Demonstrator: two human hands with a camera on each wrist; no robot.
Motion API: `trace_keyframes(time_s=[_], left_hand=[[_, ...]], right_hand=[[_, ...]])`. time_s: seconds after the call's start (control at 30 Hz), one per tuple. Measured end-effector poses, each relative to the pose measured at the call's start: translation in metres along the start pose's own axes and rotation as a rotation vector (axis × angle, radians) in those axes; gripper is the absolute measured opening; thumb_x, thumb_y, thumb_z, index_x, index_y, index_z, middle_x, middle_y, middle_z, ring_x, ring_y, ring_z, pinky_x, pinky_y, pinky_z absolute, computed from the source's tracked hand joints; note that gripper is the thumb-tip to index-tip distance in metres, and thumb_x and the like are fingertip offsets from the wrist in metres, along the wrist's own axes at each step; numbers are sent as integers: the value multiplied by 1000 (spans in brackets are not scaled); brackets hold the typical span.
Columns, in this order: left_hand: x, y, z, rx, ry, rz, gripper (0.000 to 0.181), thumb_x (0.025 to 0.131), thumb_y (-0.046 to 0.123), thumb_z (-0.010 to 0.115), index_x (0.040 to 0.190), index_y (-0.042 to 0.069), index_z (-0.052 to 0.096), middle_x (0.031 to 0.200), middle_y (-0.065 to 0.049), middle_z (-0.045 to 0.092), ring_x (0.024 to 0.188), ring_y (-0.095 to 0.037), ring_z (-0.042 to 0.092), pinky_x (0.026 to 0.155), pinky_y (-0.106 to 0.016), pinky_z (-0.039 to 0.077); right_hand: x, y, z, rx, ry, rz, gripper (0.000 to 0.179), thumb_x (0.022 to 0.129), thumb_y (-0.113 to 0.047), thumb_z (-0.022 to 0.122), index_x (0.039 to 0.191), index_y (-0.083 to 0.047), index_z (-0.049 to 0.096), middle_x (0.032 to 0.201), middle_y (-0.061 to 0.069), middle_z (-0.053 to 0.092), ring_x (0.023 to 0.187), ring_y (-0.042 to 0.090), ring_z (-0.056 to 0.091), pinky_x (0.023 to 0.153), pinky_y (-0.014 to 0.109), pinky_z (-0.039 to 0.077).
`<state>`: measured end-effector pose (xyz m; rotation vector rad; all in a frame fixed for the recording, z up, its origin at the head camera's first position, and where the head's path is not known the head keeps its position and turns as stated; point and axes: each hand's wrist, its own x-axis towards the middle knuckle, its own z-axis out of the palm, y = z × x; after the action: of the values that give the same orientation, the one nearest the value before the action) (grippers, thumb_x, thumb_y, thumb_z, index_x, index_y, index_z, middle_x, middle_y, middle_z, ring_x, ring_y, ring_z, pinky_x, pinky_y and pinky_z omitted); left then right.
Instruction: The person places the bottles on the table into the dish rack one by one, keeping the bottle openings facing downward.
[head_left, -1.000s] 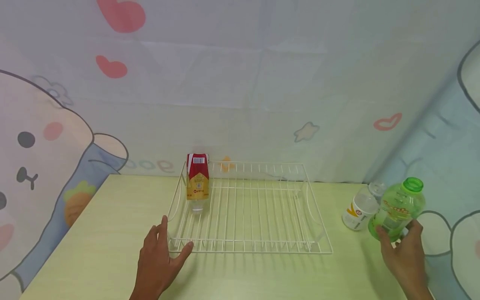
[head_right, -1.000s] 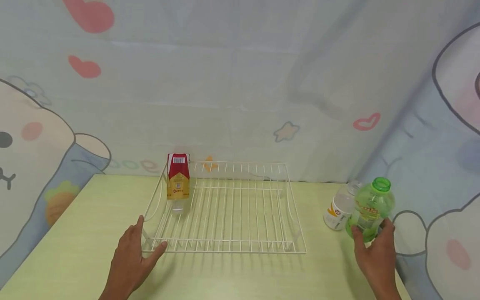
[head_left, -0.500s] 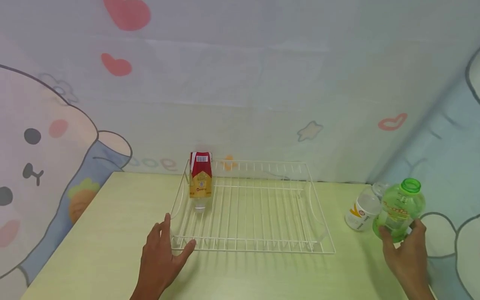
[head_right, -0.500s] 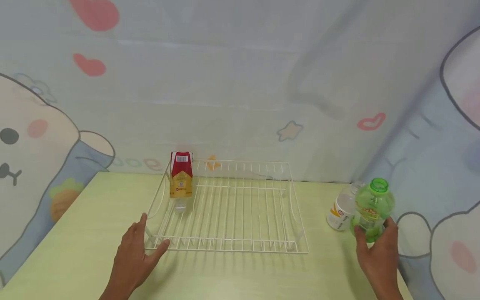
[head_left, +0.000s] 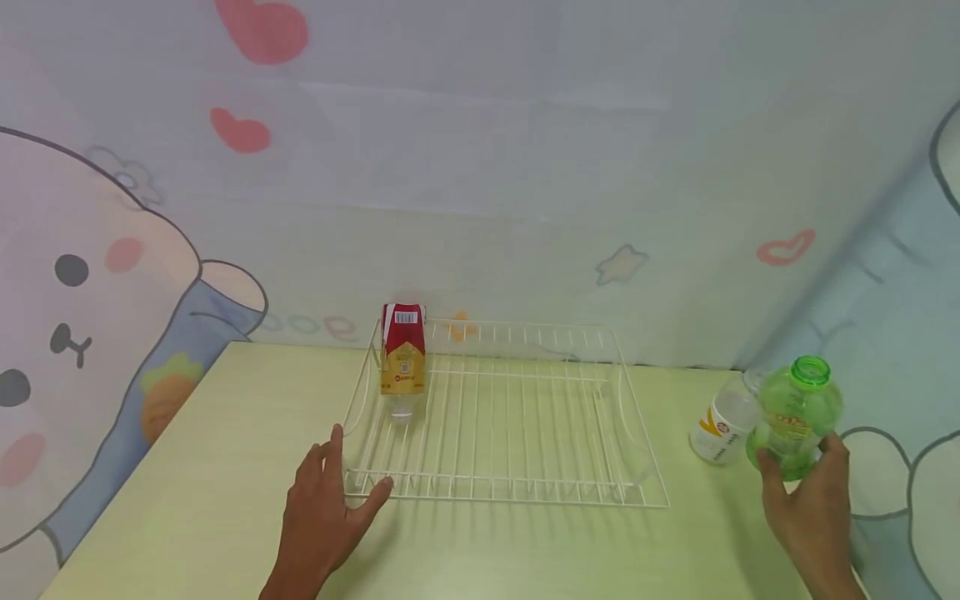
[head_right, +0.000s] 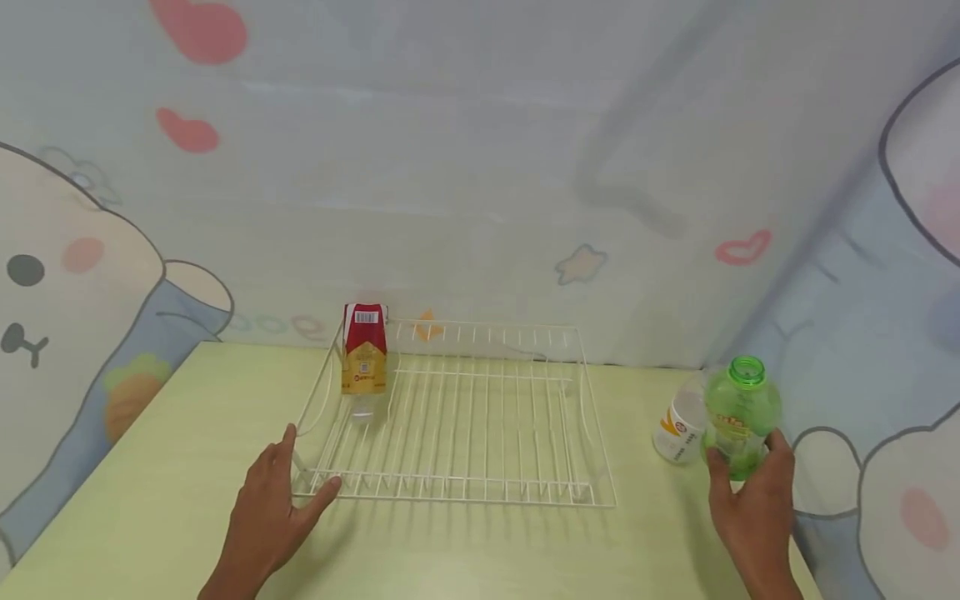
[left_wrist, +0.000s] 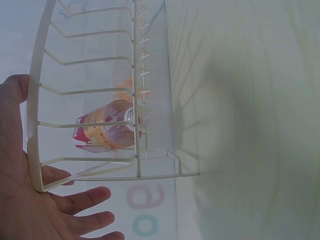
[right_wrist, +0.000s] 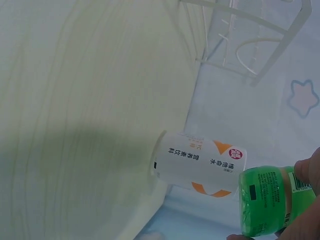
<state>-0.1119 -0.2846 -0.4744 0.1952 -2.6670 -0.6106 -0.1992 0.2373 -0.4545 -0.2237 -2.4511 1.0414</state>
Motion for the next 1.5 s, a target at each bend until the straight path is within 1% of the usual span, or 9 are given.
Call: trace_keyframes(time_s=[0.13,0.3,0.5,0.6,0.7,0.93,1.17,1.33,1.5], left_hand=[[0,1,0,1,4,2,96,86,51,70,153,-4,29,133,-27,49,118,-46,50,82,-66,46],[-1,1,0,5,4,-1,96,85,50,71,152,-5,30,131,-28,49,116,-47,51,81,-66,47],[1,1,0,13,0,-4,96,86,51,71,152,-4,30,132,-28,48,117,-47,50,82,-66,47],[1,2,-1,14,-3,-6,96,86,50,71,153,-4,30,132,-28,48,117,-47,50,83,-67,46],[1,3,-2,13,-8,-10,95,86,50,71,153,-4,30,133,-28,47,118,-47,50,83,-67,45],[0,3,-1,3,-10,-16,95,86,50,71,153,-4,29,134,-28,47,119,-47,49,84,-67,45],[2,4,1,-13,-32,-33,96,88,52,68,155,-2,26,137,-27,45,123,-47,46,86,-68,43],[0,3,1,-4,-15,-29,96,86,51,70,154,-2,28,135,-27,46,120,-47,48,85,-68,44],[1,1,2,3,2,-16,96,85,50,71,154,-2,29,133,-27,47,119,-47,49,84,-67,45]], right_hand=[[1,-2,0,-14,8,-7,74,96,-13,60,152,3,16,143,35,32,133,53,34,104,66,29],[2,-3,2,-30,-1,-10,73,96,-12,60,151,6,17,141,37,32,132,54,34,104,65,29],[2,-8,4,-25,-20,-19,74,96,-12,61,153,3,16,143,35,32,132,53,35,103,65,30],[1,-10,5,-22,-6,-42,74,95,-11,62,152,4,18,141,35,33,129,54,38,99,65,32],[1,-11,6,-18,6,-63,74,94,-9,63,152,3,19,140,36,34,130,54,37,99,65,32],[-1,-16,2,-24,-5,-72,75,94,-10,62,152,3,17,141,36,32,130,55,36,99,66,30],[-1,-23,-1,-24,-7,-91,76,94,-10,63,153,3,16,141,36,32,130,54,36,99,66,31],[-4,-27,-1,-21,-14,-116,76,94,-10,63,153,2,16,140,35,33,128,54,37,95,65,31],[-6,-34,-1,-34,-8,-124,77,94,-12,64,153,-1,16,140,35,33,129,53,37,96,66,31]])
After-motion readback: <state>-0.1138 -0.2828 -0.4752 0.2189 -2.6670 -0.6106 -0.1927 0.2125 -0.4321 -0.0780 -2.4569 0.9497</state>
